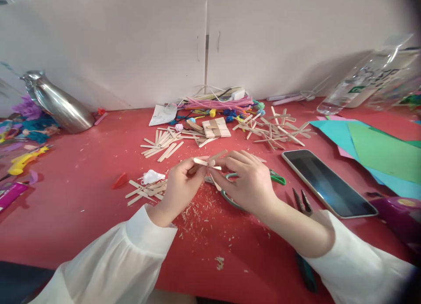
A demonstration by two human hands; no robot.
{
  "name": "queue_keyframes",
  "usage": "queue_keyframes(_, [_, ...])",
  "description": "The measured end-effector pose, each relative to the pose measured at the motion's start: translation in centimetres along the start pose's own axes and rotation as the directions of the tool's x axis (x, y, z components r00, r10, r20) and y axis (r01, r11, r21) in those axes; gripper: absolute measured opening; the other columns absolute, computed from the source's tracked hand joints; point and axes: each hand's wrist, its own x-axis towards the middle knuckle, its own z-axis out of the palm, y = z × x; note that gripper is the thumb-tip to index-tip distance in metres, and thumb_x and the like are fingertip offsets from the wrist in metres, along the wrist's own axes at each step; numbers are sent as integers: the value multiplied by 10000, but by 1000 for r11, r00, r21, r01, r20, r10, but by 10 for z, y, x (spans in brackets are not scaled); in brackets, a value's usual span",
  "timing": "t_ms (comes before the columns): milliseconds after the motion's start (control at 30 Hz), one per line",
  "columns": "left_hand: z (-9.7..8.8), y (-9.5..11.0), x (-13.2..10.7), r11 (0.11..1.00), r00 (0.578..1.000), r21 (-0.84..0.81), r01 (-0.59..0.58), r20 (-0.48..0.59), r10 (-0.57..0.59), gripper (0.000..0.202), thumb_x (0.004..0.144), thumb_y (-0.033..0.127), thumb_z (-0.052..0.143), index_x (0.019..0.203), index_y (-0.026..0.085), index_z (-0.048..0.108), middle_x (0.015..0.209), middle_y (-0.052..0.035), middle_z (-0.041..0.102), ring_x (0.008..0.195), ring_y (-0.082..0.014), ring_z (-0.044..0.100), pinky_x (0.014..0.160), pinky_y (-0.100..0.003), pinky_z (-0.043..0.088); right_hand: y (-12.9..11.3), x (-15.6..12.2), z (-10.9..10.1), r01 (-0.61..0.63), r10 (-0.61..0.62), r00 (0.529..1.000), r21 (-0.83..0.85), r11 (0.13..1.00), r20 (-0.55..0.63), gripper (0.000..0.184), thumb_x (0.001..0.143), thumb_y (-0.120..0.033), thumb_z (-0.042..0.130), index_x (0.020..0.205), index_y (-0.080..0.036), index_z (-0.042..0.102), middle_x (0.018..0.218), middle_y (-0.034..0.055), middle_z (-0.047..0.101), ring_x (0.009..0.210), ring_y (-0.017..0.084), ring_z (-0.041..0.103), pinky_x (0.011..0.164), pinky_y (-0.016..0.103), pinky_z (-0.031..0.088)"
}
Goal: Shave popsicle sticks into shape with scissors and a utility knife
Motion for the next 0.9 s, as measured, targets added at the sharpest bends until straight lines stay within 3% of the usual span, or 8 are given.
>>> queue_keyframes(300, [-4,-1,2,951,991,279,-136,27,133,130,826,235,534,780,159,629,697,-15,629,614,-112,529,589,-236,430,-2,1,1,12,-13,1000,-66,998,-15,162,798,-220,542,647,-196,597,538,-9,535,535,137,488,525,255,359])
queue_keyframes(533, [-4,2,3,950,988,272,-156,58,146,116,823,207,532,827,166,640,716,-19,661,623,-117,576,591,-236,448,-2,-1,2,32,-30,999,-97,995,15,157,781,-209,557,627,-192,584,577,10,578,573,156,518,552,267,370])
queue_keyframes(700, [-4,3,4,961,992,247,-122,69,108,129,823,220,532,852,168,646,730,-23,670,632,-121,587,603,-240,454,-1,-1,2,31,-27,999,-117,993,39,152,765,-200,572,613,-184,580,577,17,586,581,166,528,552,278,369])
queue_keyframes(900, [-7,0,6,987,998,155,35,46,-43,145,816,272,531,759,175,624,580,17,572,526,-101,507,520,-222,404,4,1,-3,10,-1,997,-116,993,75,150,794,-285,557,692,-182,597,612,18,572,590,167,522,553,288,389])
